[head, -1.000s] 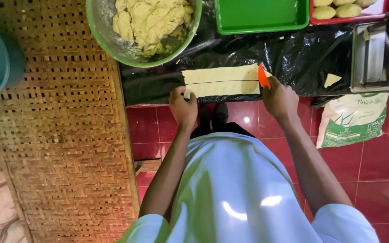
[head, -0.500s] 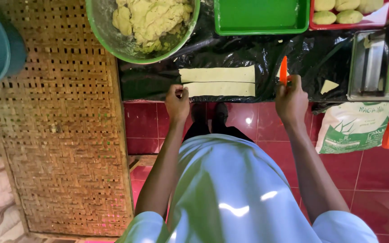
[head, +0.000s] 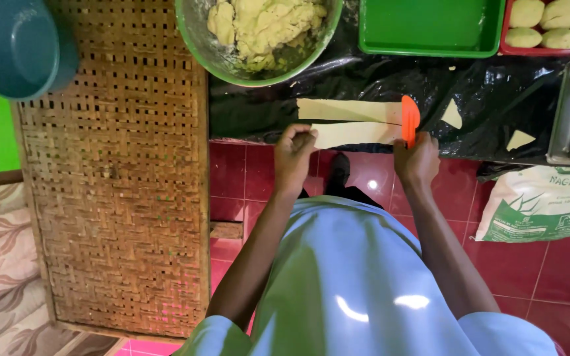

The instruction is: Flattening dough using a roller machine and cutting the dough sheet into small rectangular pieces.

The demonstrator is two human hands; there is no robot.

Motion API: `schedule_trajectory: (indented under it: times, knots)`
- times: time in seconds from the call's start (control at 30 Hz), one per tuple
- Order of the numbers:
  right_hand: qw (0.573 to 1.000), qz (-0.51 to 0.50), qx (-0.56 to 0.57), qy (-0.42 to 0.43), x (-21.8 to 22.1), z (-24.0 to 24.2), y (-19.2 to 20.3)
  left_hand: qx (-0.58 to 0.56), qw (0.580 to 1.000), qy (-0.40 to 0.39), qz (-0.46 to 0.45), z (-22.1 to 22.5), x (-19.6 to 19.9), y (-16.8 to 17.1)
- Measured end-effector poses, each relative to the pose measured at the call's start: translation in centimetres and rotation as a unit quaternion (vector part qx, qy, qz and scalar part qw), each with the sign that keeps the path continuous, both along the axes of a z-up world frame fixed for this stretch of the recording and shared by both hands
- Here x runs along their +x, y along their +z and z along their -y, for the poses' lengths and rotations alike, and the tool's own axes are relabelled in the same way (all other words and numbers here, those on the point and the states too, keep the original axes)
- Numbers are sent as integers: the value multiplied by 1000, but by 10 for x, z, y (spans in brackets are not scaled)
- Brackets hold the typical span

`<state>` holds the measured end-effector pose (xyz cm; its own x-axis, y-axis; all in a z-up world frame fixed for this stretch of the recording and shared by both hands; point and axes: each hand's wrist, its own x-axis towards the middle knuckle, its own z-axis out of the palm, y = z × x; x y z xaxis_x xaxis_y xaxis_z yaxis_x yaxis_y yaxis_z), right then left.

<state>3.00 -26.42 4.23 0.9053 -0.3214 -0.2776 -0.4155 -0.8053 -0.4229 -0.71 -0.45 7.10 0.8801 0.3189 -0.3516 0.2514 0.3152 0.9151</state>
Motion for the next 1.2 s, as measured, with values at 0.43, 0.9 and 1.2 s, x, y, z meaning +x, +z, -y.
schedule_trajectory:
  times: [0.43, 0.9, 1.2]
  knots:
    - [949, 46, 269, -159, -10, -44, 64, -105, 993, -62, -1, -58, 4, -17]
    - [957, 38, 281, -59, -29, -150, 15, 193, 978, -2, -78, -207, -6, -122]
    - [972, 78, 219, -33, -25, -154, 18, 395, 915, -50, -65, -209, -8, -68]
